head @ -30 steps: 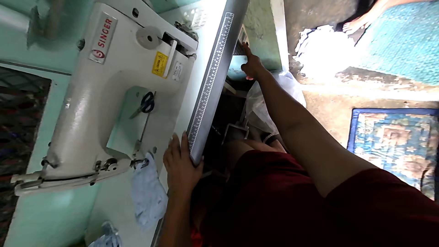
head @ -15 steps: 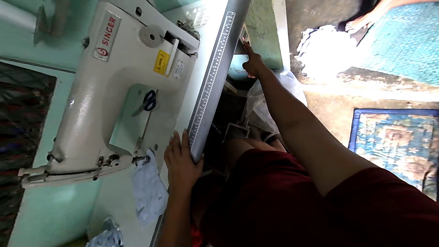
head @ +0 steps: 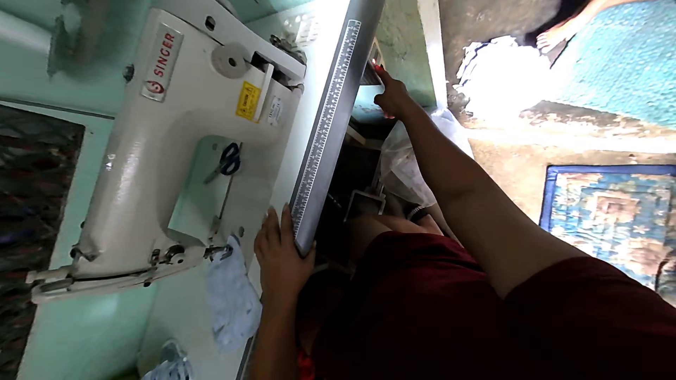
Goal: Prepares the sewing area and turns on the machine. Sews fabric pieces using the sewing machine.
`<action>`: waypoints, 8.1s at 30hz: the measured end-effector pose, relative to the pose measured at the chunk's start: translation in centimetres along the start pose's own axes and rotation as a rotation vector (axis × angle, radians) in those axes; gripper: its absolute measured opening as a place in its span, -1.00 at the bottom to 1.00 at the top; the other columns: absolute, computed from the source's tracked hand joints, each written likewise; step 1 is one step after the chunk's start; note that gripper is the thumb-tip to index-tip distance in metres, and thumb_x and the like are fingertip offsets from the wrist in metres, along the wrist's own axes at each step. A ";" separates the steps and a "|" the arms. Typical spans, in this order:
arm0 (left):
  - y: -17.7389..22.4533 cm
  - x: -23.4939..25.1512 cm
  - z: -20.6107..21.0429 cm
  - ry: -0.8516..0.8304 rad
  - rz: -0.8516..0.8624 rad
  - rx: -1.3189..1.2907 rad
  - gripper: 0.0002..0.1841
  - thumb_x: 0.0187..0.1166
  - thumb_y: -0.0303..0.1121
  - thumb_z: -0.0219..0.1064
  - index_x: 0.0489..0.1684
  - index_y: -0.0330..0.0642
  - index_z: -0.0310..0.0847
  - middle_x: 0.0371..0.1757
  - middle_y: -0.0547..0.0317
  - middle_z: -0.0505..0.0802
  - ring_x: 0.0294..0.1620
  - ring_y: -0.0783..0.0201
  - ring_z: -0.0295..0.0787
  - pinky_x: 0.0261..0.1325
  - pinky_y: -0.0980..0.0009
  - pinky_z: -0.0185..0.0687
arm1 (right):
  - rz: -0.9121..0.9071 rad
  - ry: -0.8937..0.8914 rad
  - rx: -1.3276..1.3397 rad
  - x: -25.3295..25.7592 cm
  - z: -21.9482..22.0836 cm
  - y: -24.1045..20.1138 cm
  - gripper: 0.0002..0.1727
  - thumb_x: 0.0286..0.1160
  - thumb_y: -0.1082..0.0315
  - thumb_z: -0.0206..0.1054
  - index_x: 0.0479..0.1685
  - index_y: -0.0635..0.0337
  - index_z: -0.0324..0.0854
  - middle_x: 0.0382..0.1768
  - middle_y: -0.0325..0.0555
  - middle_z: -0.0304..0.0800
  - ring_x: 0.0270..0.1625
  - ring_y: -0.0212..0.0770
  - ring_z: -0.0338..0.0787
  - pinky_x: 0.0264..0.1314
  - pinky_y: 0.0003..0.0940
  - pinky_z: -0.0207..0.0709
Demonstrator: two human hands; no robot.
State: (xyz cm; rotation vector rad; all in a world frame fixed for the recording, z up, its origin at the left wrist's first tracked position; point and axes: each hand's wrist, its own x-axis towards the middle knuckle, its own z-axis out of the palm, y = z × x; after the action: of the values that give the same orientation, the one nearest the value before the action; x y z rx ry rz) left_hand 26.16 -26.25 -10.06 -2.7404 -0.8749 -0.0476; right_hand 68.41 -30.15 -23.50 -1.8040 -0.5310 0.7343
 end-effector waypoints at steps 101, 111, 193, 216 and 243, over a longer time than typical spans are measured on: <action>-15.8 -10.0 -1.2 -0.071 -0.162 -0.463 -0.50 0.88 -0.09 -0.07 0.70 0.01 0.47 0.72 0.05 0.53 0.80 -0.13 0.26 0.79 -0.24 0.02 | -1.346 -0.646 -0.880 -27.5 26.5 -16.5 -0.66 0.69 0.17 0.26 0.23 0.15 0.71 0.24 0.10 0.77 0.39 0.18 0.71 0.45 0.29 0.47; -14.9 -8.0 -1.4 -0.163 -0.343 -0.317 -0.43 0.89 0.01 -0.15 0.80 0.05 0.31 0.79 0.03 0.42 0.79 -0.17 0.25 0.72 -0.27 0.10 | -1.273 -0.614 -0.920 -24.7 27.1 -17.0 -0.63 0.73 0.15 0.23 0.34 0.08 0.69 0.37 0.11 0.72 0.58 0.26 0.56 0.58 0.34 0.35; -15.7 -6.1 -2.9 -0.235 -0.262 -0.279 -0.43 0.84 0.04 -0.07 0.77 0.06 0.36 0.75 0.02 0.49 0.76 -0.15 0.32 0.66 -0.37 0.14 | -1.340 -0.486 -0.807 -20.9 28.4 -17.5 -0.65 0.67 0.24 0.18 0.20 0.17 0.76 0.24 0.19 0.76 0.44 0.29 0.62 0.46 0.28 0.39; -13.5 -6.4 -3.1 -0.229 -0.361 -0.184 -0.49 0.86 -0.08 -0.02 0.72 0.05 0.43 0.69 0.07 0.56 0.59 -0.22 0.48 0.39 -0.43 0.28 | -1.310 -0.671 -0.896 -23.4 27.5 -17.8 -0.53 0.74 0.12 0.17 0.40 0.26 0.63 0.46 0.16 0.67 0.54 0.23 0.60 0.58 0.26 0.32; -17.7 -7.3 0.3 -0.068 -0.256 -0.391 -0.53 0.87 -0.17 -0.02 0.71 0.03 0.45 0.74 0.03 0.50 0.78 -0.16 0.29 0.73 -0.41 -0.05 | -1.343 -0.715 -0.805 -25.5 27.4 -16.2 -0.51 0.72 0.11 0.19 0.50 0.17 0.60 0.53 0.10 0.62 0.66 0.16 0.49 0.68 0.34 0.19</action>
State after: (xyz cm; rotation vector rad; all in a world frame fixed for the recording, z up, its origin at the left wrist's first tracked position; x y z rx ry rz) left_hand 9.97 -16.44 -6.89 -2.9732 -1.3591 -0.1946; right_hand 30.90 -23.35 -9.06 -1.2732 -2.4429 0.1262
